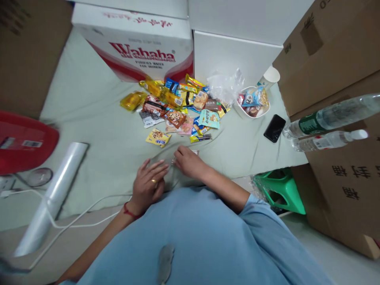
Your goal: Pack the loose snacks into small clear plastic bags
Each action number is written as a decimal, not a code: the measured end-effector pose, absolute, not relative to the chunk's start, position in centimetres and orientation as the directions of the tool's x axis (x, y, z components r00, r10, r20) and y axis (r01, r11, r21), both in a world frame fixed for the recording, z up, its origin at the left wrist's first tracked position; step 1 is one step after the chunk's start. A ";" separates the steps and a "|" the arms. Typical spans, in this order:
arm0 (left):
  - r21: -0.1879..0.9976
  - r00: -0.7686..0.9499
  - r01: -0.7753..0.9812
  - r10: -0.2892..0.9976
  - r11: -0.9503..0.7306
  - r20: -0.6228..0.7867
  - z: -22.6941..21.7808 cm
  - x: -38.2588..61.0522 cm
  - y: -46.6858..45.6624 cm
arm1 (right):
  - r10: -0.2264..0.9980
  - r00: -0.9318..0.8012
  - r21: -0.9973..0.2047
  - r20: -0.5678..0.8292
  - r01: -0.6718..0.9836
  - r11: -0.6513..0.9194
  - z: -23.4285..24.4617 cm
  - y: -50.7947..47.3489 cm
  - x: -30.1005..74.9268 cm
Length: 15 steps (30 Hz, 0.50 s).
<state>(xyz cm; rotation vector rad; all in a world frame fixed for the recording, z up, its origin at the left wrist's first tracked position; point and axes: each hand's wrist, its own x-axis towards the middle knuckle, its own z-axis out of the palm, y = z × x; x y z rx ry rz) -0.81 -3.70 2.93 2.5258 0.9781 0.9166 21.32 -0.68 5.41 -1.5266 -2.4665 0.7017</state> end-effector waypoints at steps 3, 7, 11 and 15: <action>0.452 0.468 0.596 0.745 -0.664 0.476 2.7 -2.4 -3.8 | 0.882 -0.466 -0.365 -0.077 0.836 0.410 5.3 -1.8 21.5; 0.414 0.447 0.664 0.775 -0.622 0.447 0.9 -2.5 -4.0 | 0.918 -0.392 -0.216 -0.061 0.903 0.371 5.4 -2.6 22.4; 0.423 0.457 0.681 0.798 -0.598 0.393 -0.5 -2.0 -4.2 | 0.934 -0.358 -0.314 0.009 0.886 0.342 5.2 -2.2 25.6; 0.431 0.464 0.678 0.801 -0.596 0.378 -0.8 -2.0 -4.1 | 0.965 -0.002 -0.587 0.261 0.794 0.161 5.7 -0.4 34.7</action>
